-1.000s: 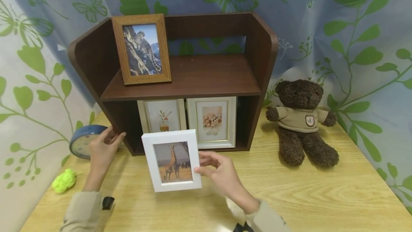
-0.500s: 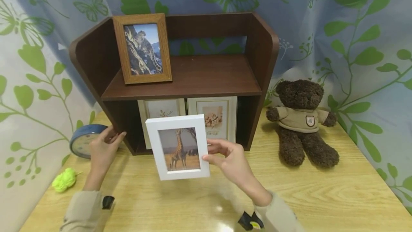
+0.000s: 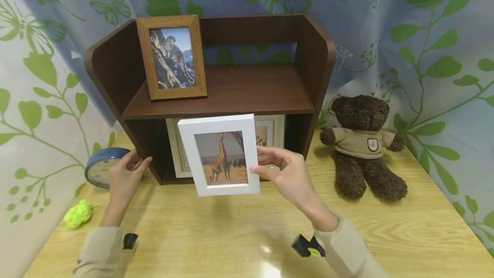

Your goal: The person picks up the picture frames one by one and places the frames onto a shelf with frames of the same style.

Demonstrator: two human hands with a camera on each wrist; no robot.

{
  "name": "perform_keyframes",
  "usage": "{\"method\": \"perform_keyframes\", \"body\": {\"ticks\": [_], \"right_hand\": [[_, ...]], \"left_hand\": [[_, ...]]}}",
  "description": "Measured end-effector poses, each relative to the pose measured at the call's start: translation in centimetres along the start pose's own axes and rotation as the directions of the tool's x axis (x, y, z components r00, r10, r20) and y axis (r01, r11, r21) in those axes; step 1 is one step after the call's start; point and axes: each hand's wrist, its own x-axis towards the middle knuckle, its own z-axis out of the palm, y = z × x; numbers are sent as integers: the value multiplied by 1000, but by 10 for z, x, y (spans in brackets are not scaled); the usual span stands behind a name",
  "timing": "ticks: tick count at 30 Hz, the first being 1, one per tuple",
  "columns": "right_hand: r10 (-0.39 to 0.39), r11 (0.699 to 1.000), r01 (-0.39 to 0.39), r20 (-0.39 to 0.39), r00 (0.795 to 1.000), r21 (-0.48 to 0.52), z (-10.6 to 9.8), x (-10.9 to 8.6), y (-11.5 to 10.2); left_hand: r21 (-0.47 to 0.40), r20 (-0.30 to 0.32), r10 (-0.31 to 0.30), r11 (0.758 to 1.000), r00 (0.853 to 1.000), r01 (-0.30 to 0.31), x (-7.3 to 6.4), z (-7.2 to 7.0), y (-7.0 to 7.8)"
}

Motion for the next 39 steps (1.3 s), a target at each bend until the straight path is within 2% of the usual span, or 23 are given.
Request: {"method": "perform_keyframes", "body": {"ticks": [6, 12, 18, 26, 33, 39], "right_hand": [[11, 1000, -11, 2, 1000, -13, -7, 5, -10], [58, 997, -58, -4, 998, -48, -17, 11, -21], [82, 996, -83, -25, 996, -29, -25, 19, -30], [82, 992, -77, -49, 995, 96, -36, 32, -36], [49, 969, -34, -56, 997, 244, -46, 42, -44], [33, 963, -9, -85, 996, 269, -52, 49, -50]], "left_hand": [[-6, 7, -19, 1000, 1000, 19, 0, 0, 1], [4, 8, -15, 1000, 1000, 15, 0, 0, 1], [5, 8, -17, 1000, 1000, 17, 0, 0, 1], [-2, 0, -1, 1000, 1000, 1, 0, 0, 0], [12, 12, -20, 1000, 1000, 20, -1, 0, 0], [11, 18, -20, 1000, 1000, 20, -1, -1, 2]]}}
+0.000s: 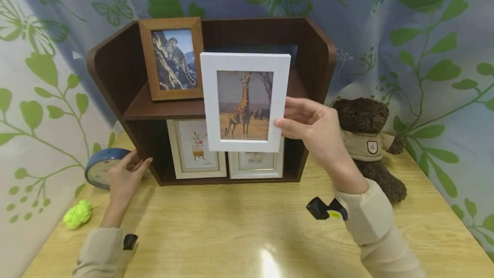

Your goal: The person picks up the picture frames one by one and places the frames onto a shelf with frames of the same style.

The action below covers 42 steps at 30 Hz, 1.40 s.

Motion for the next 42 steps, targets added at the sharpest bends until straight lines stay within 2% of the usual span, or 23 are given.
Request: {"method": "perform_keyframes", "body": {"ticks": [7, 14, 22, 42], "right_hand": [[2, 1000, -3, -45, 999, -24, -6, 13, -2], [10, 1000, -10, -80, 997, 1, -12, 30, -3], [33, 996, -44, -128, 991, -84, -12, 46, -8], [8, 996, -21, -140, 990, -86, -8, 67, -2]], "left_hand": [[-2, 2, -1, 1000, 1000, 1, 0, 0, 1], [-3, -3, 7, 1000, 1000, -7, -1, 0, 1], [-14, -2, 7, 1000, 1000, -7, -1, 0, 0], [-3, -22, 42, 999, 999, -42, 0, 1, -4]]}}
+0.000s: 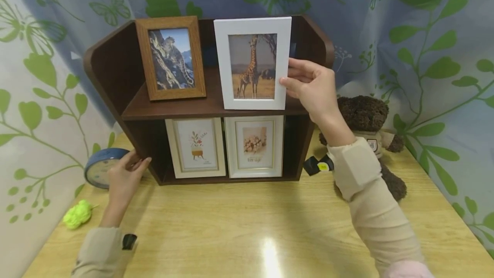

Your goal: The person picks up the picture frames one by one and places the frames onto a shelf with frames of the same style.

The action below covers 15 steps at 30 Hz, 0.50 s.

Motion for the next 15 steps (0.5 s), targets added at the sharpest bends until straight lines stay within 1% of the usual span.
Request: {"method": "perform_keyframes", "body": {"ticks": [5, 9, 12, 15], "right_hand": [[-30, 999, 30, -15, 999, -33, 1, 2, 1], [-50, 990, 45, -33, 998, -131, 3, 4, 3], [-64, 966, 50, -48, 997, -252, 5, 5, 6], [-69, 937, 44, -60, 996, -346, 8, 6, 10]], "left_hand": [[-3, -4, 3, 1000, 1000, -3, 1, 0, 2], [7, -4, 0, 1000, 1000, 0, 1, 0, 2], [14, -6, -4, 1000, 1000, 5, 1, 0, 1], [17, -7, -4, 1000, 1000, 4, 0, 0, 2]]}}
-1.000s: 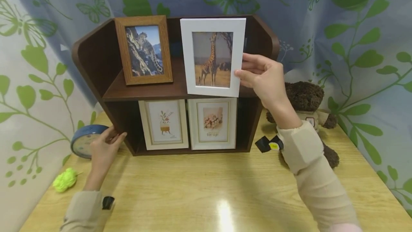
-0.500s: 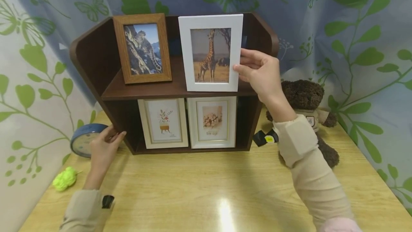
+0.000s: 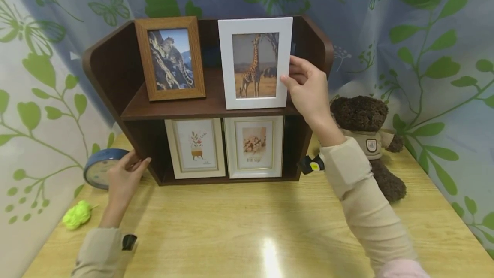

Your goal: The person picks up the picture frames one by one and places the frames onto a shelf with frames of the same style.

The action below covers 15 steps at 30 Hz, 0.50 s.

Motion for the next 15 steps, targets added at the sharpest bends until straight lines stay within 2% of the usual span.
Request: {"method": "perform_keyframes", "body": {"ticks": [3, 15], "right_hand": [[5, 999, -5, -1, 1000, -53, 3, 0, 2], [45, 988, -40, 33, 998, -147, 6, 3, -3]], "left_hand": [[7, -1, 9, 1000, 1000, -9, -1, 0, 0], [-3, 0, 13, 1000, 1000, -13, -1, 0, -2]]}}
